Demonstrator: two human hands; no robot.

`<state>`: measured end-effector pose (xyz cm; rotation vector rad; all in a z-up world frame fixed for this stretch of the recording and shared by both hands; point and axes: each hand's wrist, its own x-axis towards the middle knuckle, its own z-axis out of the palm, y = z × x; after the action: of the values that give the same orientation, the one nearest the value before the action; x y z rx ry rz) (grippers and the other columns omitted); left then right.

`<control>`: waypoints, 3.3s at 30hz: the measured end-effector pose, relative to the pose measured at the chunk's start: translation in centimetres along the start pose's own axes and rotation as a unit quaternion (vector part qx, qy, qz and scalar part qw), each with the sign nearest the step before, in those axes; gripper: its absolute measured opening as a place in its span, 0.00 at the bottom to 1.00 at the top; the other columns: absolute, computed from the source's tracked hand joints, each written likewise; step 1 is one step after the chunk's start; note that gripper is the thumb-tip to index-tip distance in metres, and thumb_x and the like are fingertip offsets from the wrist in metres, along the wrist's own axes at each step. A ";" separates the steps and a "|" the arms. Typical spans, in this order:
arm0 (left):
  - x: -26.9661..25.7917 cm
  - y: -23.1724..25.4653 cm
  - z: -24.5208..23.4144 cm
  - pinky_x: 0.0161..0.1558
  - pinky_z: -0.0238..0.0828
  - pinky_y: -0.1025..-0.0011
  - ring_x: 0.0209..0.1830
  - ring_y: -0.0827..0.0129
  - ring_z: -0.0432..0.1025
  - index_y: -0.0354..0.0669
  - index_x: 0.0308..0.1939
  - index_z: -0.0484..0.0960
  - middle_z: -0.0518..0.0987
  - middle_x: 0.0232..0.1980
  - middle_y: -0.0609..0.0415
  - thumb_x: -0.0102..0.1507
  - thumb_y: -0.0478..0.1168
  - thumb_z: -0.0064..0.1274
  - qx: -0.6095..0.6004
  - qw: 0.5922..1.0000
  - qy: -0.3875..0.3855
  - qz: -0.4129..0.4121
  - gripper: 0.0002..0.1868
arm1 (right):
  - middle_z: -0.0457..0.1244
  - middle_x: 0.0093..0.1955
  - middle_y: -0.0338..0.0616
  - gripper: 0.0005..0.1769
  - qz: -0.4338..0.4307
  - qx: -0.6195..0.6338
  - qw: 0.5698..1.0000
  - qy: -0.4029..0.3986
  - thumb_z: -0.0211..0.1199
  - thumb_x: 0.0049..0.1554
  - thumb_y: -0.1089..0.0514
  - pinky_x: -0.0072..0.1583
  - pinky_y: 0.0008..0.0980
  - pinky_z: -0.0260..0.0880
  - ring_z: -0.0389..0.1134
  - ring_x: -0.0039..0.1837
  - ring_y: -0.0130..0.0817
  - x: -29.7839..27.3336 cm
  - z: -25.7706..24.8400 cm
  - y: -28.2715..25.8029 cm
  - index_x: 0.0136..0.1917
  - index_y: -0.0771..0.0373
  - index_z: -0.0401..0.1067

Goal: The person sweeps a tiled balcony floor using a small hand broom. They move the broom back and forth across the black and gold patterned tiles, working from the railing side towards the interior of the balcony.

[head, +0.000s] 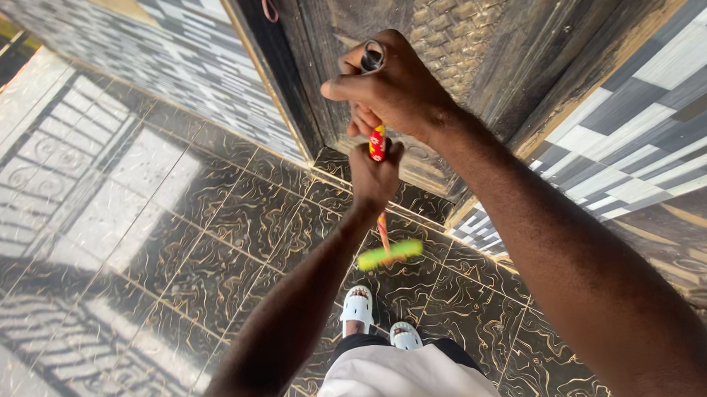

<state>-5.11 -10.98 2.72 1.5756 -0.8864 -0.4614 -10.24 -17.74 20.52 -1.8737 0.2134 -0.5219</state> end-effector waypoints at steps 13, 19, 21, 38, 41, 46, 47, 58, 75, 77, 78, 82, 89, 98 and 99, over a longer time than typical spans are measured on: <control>-1.1 -11.0 1.0 0.31 0.72 0.66 0.28 0.65 0.77 0.32 0.29 0.78 0.81 0.28 0.46 0.54 0.43 0.56 0.104 0.991 0.062 -0.062 0.14 | 0.61 0.24 0.39 0.13 -0.005 -0.029 0.997 -0.069 0.57 0.53 0.60 0.31 0.26 0.62 0.60 0.25 0.25 -5.5 1.8 9.7 0.27 0.60 0.68; -3.2 -6.6 5.5 0.25 0.69 0.68 0.22 0.69 0.74 0.32 0.25 0.77 0.79 0.22 0.47 0.52 0.41 0.59 0.041 0.988 0.092 -0.115 0.13 | 0.61 0.26 0.42 0.08 0.103 -0.040 0.991 -0.068 0.62 0.51 0.61 0.30 0.25 0.64 0.62 0.26 0.26 -6.2 -1.1 9.0 0.31 0.65 0.70; -3.9 -4.9 7.9 0.22 0.65 0.70 0.19 0.73 0.70 0.36 0.25 0.77 0.78 0.22 0.52 0.55 0.41 0.57 -0.048 0.982 0.076 -0.163 0.11 | 0.62 0.29 0.44 0.06 0.025 -0.107 0.990 -0.090 0.62 0.51 0.62 0.30 0.22 0.67 0.64 0.28 0.25 -6.6 -2.8 9.4 0.35 0.67 0.71; -8.0 1.7 7.9 0.19 0.64 0.73 0.16 0.74 0.63 0.38 0.25 0.73 0.70 0.20 0.57 0.60 0.38 0.48 -0.121 0.973 0.004 -0.198 0.09 | 0.57 0.19 0.37 0.10 0.062 -0.006 0.984 -0.168 0.60 0.49 0.64 0.28 0.27 0.75 0.62 0.21 0.24 -6.0 -1.6 1.9 0.27 0.62 0.65; -7.2 2.6 5.3 0.25 0.66 0.75 0.22 0.75 0.66 0.37 0.32 0.71 0.72 0.26 0.58 0.59 0.37 0.51 -0.096 0.981 0.093 -0.139 0.07 | 0.54 0.20 0.36 0.15 -0.021 -0.009 0.984 -0.179 0.60 0.51 0.64 0.28 0.26 0.73 0.61 0.22 0.22 -5.3 -0.7 0.3 0.26 0.60 0.59; -6.0 2.1 2.0 0.30 0.68 0.74 0.26 0.74 0.69 0.35 0.36 0.71 0.76 0.26 0.56 0.56 0.39 0.55 -0.035 0.971 0.233 -0.041 0.12 | 0.53 0.21 0.40 0.18 -0.113 -0.065 0.978 -0.160 0.60 0.51 0.65 0.26 0.27 0.57 0.56 0.23 0.24 -4.8 0.8 0.9 0.24 0.60 0.57; -6.0 1.4 1.4 0.31 0.69 0.73 0.27 0.73 0.71 0.35 0.35 0.72 0.77 0.27 0.54 0.56 0.39 0.55 -0.015 0.972 0.235 -0.030 0.12 | 0.54 0.21 0.40 0.18 -0.100 -0.041 0.981 -0.160 0.59 0.51 0.65 0.25 0.25 0.58 0.57 0.23 0.23 -5.0 1.1 1.3 0.23 0.60 0.57; -10.0 -4.1 6.1 0.27 0.68 0.67 0.24 0.68 0.74 0.33 0.32 0.75 0.77 0.24 0.49 0.54 0.41 0.58 -0.015 0.986 0.162 -0.032 0.13 | 0.63 0.26 0.43 0.10 0.063 -0.006 0.985 -0.159 0.60 0.52 0.59 0.27 0.24 0.63 0.64 0.25 0.25 -9.4 -0.3 5.3 0.30 0.63 0.71; -14.2 1.9 8.9 0.17 0.58 0.71 0.13 0.75 0.60 0.41 0.20 0.70 0.67 0.16 0.60 0.62 0.41 0.51 -0.204 0.963 -0.097 -0.146 0.17 | 0.62 0.24 0.43 0.14 0.052 0.009 0.977 -0.206 0.62 0.53 0.59 0.36 0.32 0.79 0.67 0.26 0.28 -11.1 0.1 -0.6 0.27 0.60 0.65; -13.6 2.9 5.9 0.17 0.56 0.72 0.13 0.75 0.59 0.40 0.19 0.70 0.66 0.15 0.60 0.63 0.43 0.52 -0.175 0.972 -0.116 -0.105 0.19 | 0.63 0.27 0.42 0.14 -0.011 0.084 0.971 -0.222 0.61 0.55 0.59 0.38 0.32 0.79 0.69 0.29 0.27 -10.5 1.1 -2.6 0.29 0.60 0.65; -13.0 3.4 4.7 0.18 0.55 0.72 0.13 0.75 0.59 0.40 0.19 0.69 0.66 0.16 0.59 0.63 0.43 0.52 -0.150 0.979 -0.107 -0.084 0.20 | 0.61 0.26 0.41 0.15 -0.018 0.073 0.975 -0.209 0.61 0.56 0.58 0.37 0.32 0.78 0.68 0.28 0.27 -10.2 1.6 -3.4 0.29 0.59 0.65; -11.5 3.9 -0.5 0.22 0.57 0.72 0.21 0.73 0.61 0.37 0.23 0.70 0.67 0.21 0.55 0.66 0.43 0.54 -0.071 0.996 -0.047 -0.008 0.20 | 0.58 0.23 0.40 0.21 -0.070 -0.010 0.982 -0.173 0.62 0.61 0.56 0.33 0.29 0.72 0.63 0.25 0.26 -9.5 4.2 -5.5 0.28 0.60 0.63; -11.1 -3.1 -7.0 0.33 0.75 0.68 0.29 0.70 0.74 0.44 0.41 0.73 0.76 0.35 0.58 0.65 0.43 0.40 0.103 0.988 0.033 -0.113 0.09 | 0.63 0.27 0.41 0.14 -0.066 -0.055 0.979 -0.186 0.59 0.56 0.60 0.33 0.27 0.73 0.66 0.28 0.24 -10.3 10.9 -1.7 0.29 0.60 0.66; -18.1 -12.9 -9.6 0.32 0.71 0.66 0.27 0.64 0.74 0.44 0.26 0.80 0.80 0.28 0.52 0.46 0.36 0.62 0.369 0.929 -0.021 0.037 0.07 | 0.68 0.31 0.43 0.12 -0.080 -0.118 0.949 -0.282 0.60 0.54 0.62 0.37 0.27 0.72 0.70 0.33 0.28 -16.6 15.6 1.8 0.29 0.59 0.70; -19.0 -11.7 -9.2 0.32 0.73 0.69 0.27 0.67 0.75 0.44 0.26 0.80 0.80 0.28 0.54 0.47 0.36 0.62 0.320 0.947 -0.031 0.002 0.07 | 0.67 0.30 0.43 0.13 -0.067 -0.121 0.948 -0.288 0.60 0.54 0.62 0.35 0.26 0.72 0.70 0.32 0.27 -16.9 15.1 1.3 0.28 0.59 0.69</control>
<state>-7.12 9.39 -10.02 2.1553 -1.1604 -0.2252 -18.20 1.19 10.84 -2.2058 -0.2511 -0.0178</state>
